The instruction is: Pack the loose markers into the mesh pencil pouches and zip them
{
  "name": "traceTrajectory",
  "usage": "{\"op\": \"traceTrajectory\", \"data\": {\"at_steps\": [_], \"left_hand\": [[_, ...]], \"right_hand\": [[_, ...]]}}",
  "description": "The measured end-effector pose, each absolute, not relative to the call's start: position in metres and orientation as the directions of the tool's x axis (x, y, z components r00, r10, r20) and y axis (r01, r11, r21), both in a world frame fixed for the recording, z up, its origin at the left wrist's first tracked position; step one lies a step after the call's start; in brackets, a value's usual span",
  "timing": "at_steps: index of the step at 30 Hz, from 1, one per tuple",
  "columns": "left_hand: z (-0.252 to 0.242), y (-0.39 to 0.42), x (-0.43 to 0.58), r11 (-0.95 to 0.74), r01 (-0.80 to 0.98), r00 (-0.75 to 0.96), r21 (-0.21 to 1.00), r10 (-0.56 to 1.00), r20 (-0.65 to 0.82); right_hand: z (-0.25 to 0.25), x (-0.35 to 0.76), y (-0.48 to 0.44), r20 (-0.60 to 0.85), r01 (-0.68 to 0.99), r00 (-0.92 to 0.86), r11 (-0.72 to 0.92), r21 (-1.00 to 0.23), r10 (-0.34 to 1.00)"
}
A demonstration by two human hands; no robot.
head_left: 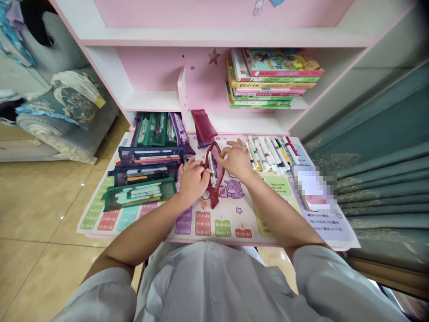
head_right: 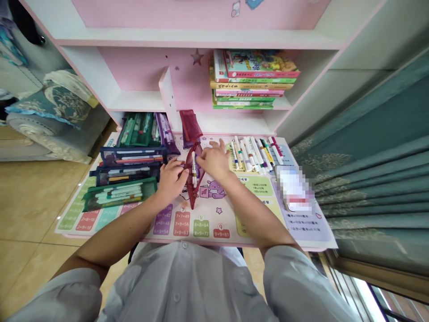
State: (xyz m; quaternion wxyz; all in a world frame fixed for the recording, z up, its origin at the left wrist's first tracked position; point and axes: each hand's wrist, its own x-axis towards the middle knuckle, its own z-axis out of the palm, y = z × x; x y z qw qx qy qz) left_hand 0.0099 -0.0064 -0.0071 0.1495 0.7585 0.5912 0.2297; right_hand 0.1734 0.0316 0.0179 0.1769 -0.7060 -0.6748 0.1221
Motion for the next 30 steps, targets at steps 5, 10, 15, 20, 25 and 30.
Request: {"op": "traceTrajectory", "data": {"at_steps": [5, 10, 15, 20, 25, 30], "left_hand": [[-0.007, -0.007, 0.010, -0.246, 0.821, 0.185, 0.516, 0.968, 0.166], [-0.008, -0.007, 0.010, -0.246, 0.817, 0.186, 0.522, 0.969, 0.165], [-0.009, -0.006, 0.010, -0.246, 0.821, 0.187, 0.515, 0.969, 0.164], [-0.010, -0.006, 0.009, -0.251, 0.815, 0.189, 0.522, 0.967, 0.169], [-0.012, -0.006, 0.009, -0.251, 0.814, 0.189, 0.524, 0.967, 0.171], [-0.011, -0.006, 0.010, -0.254, 0.816, 0.191, 0.519, 0.966, 0.173]], "right_hand": [[0.012, 0.219, 0.057, 0.131, 0.919, 0.308, -0.258, -0.298, 0.942], [-0.004, 0.253, 0.077, -0.060, 0.870, 0.481, -0.484, -0.093, 0.875], [-0.012, 0.260, 0.083, -0.125, 0.859, 0.504, -0.512, -0.034, 0.854], [-0.016, 0.257, 0.084, -0.127, 0.862, 0.504, -0.506, 0.016, 0.854], [-0.014, 0.255, 0.083, -0.112, 0.877, 0.477, -0.480, 0.004, 0.872], [0.002, 0.244, 0.072, 0.040, 0.910, 0.387, -0.374, -0.181, 0.921]]}}
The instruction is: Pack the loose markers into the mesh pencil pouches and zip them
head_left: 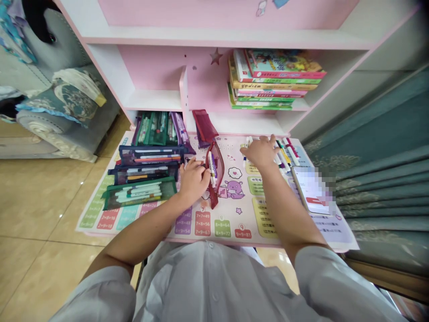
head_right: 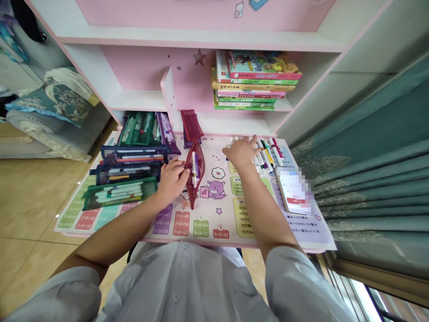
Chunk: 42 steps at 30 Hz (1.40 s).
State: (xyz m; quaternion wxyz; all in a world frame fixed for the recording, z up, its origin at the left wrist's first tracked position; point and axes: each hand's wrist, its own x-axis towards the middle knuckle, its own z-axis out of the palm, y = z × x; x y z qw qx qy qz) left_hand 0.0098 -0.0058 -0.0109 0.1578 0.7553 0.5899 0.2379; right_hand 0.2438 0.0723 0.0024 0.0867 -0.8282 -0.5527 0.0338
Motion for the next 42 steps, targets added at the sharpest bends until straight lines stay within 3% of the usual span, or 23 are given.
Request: {"op": "traceTrajectory", "data": {"at_steps": [5, 9, 16, 24, 36, 42], "left_hand": [[-0.009, -0.006, 0.010, -0.251, 0.817, 0.192, 0.519, 0.967, 0.165], [-0.008, -0.007, 0.011, -0.249, 0.822, 0.192, 0.512, 0.968, 0.162], [-0.008, -0.007, 0.011, -0.251, 0.817, 0.191, 0.519, 0.967, 0.166], [-0.008, -0.008, 0.011, -0.253, 0.814, 0.197, 0.523, 0.967, 0.160], [-0.008, -0.007, 0.011, -0.261, 0.823, 0.207, 0.505, 0.965, 0.163], [-0.005, -0.008, 0.011, -0.248, 0.819, 0.195, 0.517, 0.968, 0.155]], "right_hand": [[0.025, 0.221, 0.053, 0.105, 0.886, 0.256, -0.189, -0.424, 0.961], [0.034, 0.199, 0.038, 0.121, 0.869, 0.133, -0.057, -0.491, 0.984], [0.024, 0.172, 0.030, 0.022, 0.826, -0.082, 0.080, -0.559, 0.996], [0.009, 0.160, 0.032, -0.028, 0.836, -0.038, 0.016, -0.548, 0.999], [0.007, 0.153, 0.029, -0.137, 0.923, 0.011, -0.063, -0.379, 0.991], [0.015, 0.172, 0.035, -0.007, 0.882, 0.059, -0.055, -0.468, 0.998]]}}
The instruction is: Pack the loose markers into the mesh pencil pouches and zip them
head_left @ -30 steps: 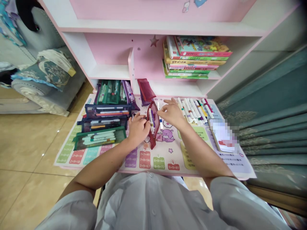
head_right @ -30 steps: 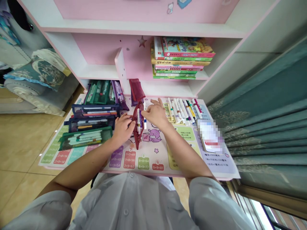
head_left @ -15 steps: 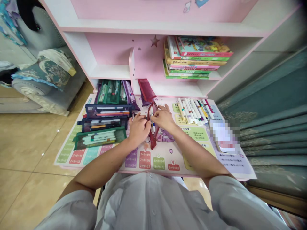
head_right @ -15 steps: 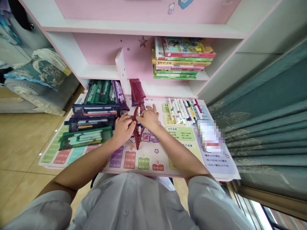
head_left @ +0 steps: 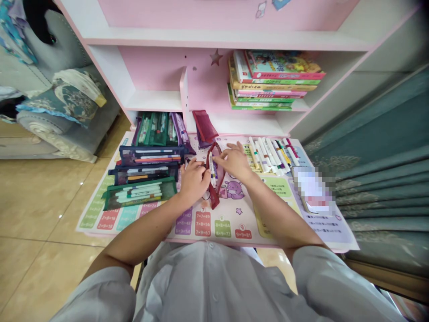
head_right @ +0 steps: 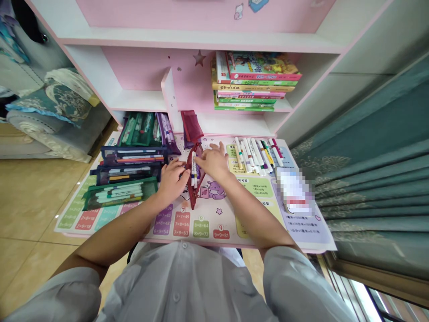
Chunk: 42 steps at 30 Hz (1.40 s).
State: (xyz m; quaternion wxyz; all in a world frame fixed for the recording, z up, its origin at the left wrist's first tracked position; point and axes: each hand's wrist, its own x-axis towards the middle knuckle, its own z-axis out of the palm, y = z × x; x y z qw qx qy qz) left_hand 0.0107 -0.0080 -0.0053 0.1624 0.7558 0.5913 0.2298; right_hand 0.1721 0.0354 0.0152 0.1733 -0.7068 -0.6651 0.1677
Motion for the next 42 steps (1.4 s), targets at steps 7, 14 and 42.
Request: {"op": "traceTrajectory", "data": {"at_steps": [7, 14, 42], "left_hand": [[-0.007, -0.008, 0.010, -0.263, 0.806, 0.207, 0.530, 0.965, 0.164], [-0.003, -0.008, 0.010, -0.258, 0.803, 0.208, 0.538, 0.966, 0.152], [-0.006, -0.007, 0.010, -0.264, 0.800, 0.211, 0.539, 0.965, 0.158]], "right_hand": [[0.021, 0.236, 0.061, -0.032, 0.936, 0.335, -0.336, -0.102, 0.942], [0.000, 0.277, 0.081, -0.158, 0.887, 0.461, -0.459, 0.052, 0.873], [0.028, 0.229, 0.054, -0.104, 0.969, 0.113, -0.133, -0.209, 0.988]]}}
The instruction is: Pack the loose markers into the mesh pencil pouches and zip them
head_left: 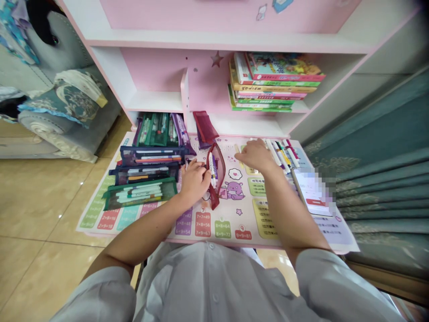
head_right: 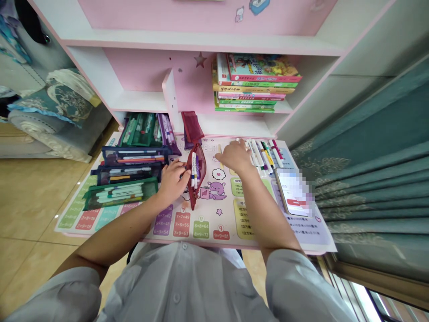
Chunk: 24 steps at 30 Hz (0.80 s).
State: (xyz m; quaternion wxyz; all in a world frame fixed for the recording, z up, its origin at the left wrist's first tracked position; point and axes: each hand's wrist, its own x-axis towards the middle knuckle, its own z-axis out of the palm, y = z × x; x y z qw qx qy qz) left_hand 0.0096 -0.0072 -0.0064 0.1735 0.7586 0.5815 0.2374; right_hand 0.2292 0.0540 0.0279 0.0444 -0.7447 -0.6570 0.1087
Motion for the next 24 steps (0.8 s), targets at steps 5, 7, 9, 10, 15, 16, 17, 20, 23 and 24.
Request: {"op": "traceTrajectory", "data": {"at_steps": [5, 7, 9, 10, 15, 16, 17, 20, 23, 24], "left_hand": [[-0.008, -0.006, 0.010, -0.268, 0.805, 0.211, 0.529, 0.963, 0.167], [-0.009, -0.006, 0.010, -0.266, 0.807, 0.210, 0.528, 0.964, 0.165], [-0.009, -0.007, 0.010, -0.269, 0.805, 0.214, 0.529, 0.963, 0.164], [-0.009, -0.007, 0.010, -0.272, 0.803, 0.216, 0.530, 0.962, 0.166], [-0.009, -0.007, 0.009, -0.275, 0.803, 0.216, 0.529, 0.961, 0.173], [-0.009, -0.007, 0.009, -0.275, 0.805, 0.216, 0.526, 0.961, 0.172], [-0.009, -0.007, 0.009, -0.275, 0.807, 0.216, 0.523, 0.961, 0.172], [-0.009, -0.006, 0.009, -0.280, 0.813, 0.220, 0.511, 0.959, 0.176], [-0.010, -0.005, 0.009, -0.291, 0.815, 0.228, 0.502, 0.956, 0.183], [-0.010, -0.005, 0.008, -0.293, 0.815, 0.229, 0.500, 0.955, 0.187]], "right_hand": [[0.043, 0.194, 0.026, -0.015, 0.917, -0.078, 0.066, -0.393, 0.997], [0.046, 0.183, 0.019, -0.026, 0.908, -0.111, 0.090, -0.410, 0.994], [0.046, 0.175, 0.015, -0.056, 0.912, -0.120, 0.088, -0.400, 0.991], [0.045, 0.172, 0.013, -0.075, 0.915, -0.123, 0.084, -0.395, 0.990], [0.039, 0.160, 0.012, -0.110, 0.919, -0.148, 0.095, -0.384, 0.983], [0.036, 0.159, 0.012, -0.103, 0.919, -0.145, 0.096, -0.382, 0.984], [0.034, 0.157, 0.012, -0.097, 0.919, -0.141, 0.094, -0.382, 0.985], [0.029, 0.156, 0.014, -0.099, 0.912, -0.137, 0.086, -0.402, 0.986], [0.026, 0.156, 0.015, -0.112, 0.908, -0.138, 0.080, -0.411, 0.984], [0.026, 0.156, 0.015, -0.113, 0.909, -0.140, 0.082, -0.409, 0.984]]}}
